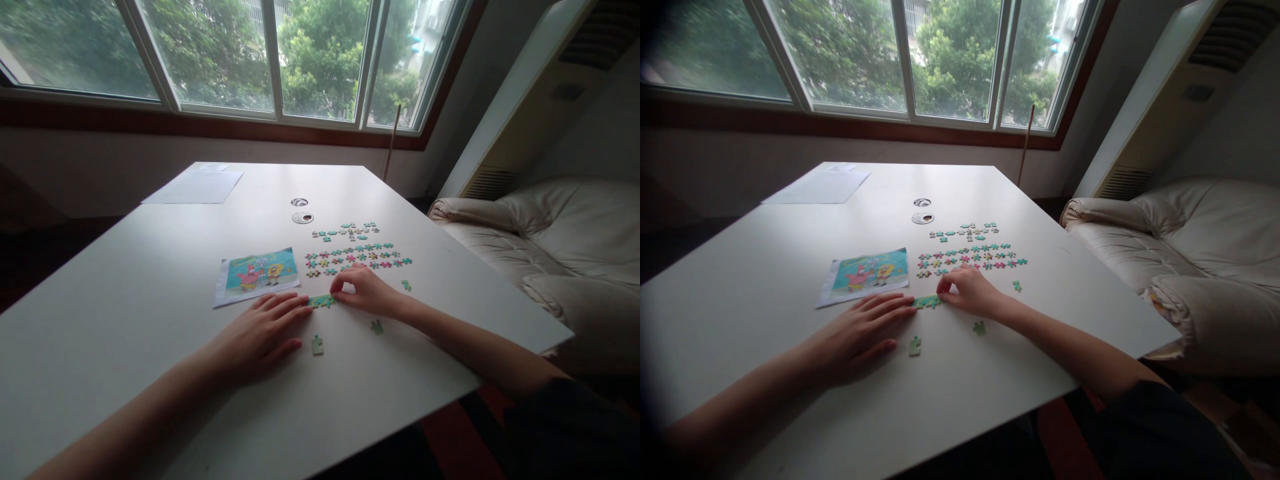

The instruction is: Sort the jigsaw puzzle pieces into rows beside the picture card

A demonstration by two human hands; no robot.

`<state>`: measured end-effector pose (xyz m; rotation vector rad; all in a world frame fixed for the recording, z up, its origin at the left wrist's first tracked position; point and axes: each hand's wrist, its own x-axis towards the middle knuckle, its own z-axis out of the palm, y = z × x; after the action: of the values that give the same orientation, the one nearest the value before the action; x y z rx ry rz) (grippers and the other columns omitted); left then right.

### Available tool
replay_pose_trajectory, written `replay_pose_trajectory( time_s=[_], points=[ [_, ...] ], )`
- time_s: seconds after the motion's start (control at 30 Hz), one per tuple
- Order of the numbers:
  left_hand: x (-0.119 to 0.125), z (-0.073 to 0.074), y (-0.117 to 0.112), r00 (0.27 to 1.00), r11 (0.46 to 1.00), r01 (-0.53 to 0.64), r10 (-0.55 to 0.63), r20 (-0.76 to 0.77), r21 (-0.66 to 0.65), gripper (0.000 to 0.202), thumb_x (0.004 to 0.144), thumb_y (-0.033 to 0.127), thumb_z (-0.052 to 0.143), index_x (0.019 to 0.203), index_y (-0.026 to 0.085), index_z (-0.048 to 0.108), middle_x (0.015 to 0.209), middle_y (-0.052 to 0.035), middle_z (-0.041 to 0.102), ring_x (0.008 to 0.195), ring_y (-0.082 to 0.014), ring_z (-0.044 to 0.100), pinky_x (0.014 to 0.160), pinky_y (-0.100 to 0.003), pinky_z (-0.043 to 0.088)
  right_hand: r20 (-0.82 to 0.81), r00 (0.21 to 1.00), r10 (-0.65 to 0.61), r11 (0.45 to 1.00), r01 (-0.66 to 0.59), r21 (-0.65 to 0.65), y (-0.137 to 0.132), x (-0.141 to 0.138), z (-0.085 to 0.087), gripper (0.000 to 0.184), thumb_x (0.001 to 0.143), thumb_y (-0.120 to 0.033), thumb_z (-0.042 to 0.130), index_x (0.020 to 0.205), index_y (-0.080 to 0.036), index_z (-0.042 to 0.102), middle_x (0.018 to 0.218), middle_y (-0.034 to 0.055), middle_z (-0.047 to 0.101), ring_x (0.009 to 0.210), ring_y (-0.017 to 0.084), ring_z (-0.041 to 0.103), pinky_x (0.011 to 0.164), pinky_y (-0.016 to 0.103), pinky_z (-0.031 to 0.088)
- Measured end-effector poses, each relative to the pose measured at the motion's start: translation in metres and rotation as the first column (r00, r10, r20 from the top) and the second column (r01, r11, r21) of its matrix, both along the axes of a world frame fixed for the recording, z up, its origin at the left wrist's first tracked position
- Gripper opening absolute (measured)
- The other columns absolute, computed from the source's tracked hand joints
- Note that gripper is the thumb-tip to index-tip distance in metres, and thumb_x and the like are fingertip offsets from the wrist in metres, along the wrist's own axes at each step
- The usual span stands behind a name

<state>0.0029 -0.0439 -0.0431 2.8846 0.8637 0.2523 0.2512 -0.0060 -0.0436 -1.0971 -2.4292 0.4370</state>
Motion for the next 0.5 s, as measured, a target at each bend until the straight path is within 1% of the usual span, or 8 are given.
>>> replay_pose_trajectory(
  time_s=[0.23,0.37,0.5],
  points=[
    [-0.0007,-0.0029,0.0006,1.0,1.0,-0.017,0.017,-0.009,-0.02,0.044,0.086,0.038,0.037,0.128,0.025,0.035,0.134,-0.0053,0.04,0.122,-0.0257,0.033,0.099,-0.044,0.029,0.027,1.0,0.002,0.999,-0.003,0.047,0.001,0.0004,-0.0062,0.008,0.076,-0.021,0.055,0.076,-0.019,0.063,0.075,0.0013,0.064,0.073,0.014,0.055,0.076,0.028,0.036],
    [-0.0012,-0.004,0.0012,1.0,1.0,-0.014,0.014,0.01,-0.012,0.044,0.086,0.038,0.038,0.128,0.025,0.035,0.133,-0.0052,0.041,0.121,-0.0258,0.034,0.098,-0.043,0.03,0.049,0.999,0.009,0.996,-0.013,0.09,-0.0003,0.0002,-0.0041,0.01,0.077,-0.021,0.054,0.077,-0.019,0.064,0.072,0.0016,0.064,0.07,0.014,0.053,0.075,0.027,0.035],
    [-0.0008,-0.0028,0.0011,1.0,1.0,-0.008,0.008,0.006,-0.004,0.043,0.086,0.038,0.037,0.127,0.024,0.036,0.133,-0.0058,0.041,0.121,-0.0258,0.035,0.098,-0.043,0.03,0.058,0.997,0.043,0.994,-0.048,0.098,-0.0012,0.0009,-0.0011,0.009,0.077,-0.019,0.054,0.077,-0.019,0.063,0.073,0.0013,0.064,0.07,0.013,0.053,0.075,0.027,0.035]
  ],
)
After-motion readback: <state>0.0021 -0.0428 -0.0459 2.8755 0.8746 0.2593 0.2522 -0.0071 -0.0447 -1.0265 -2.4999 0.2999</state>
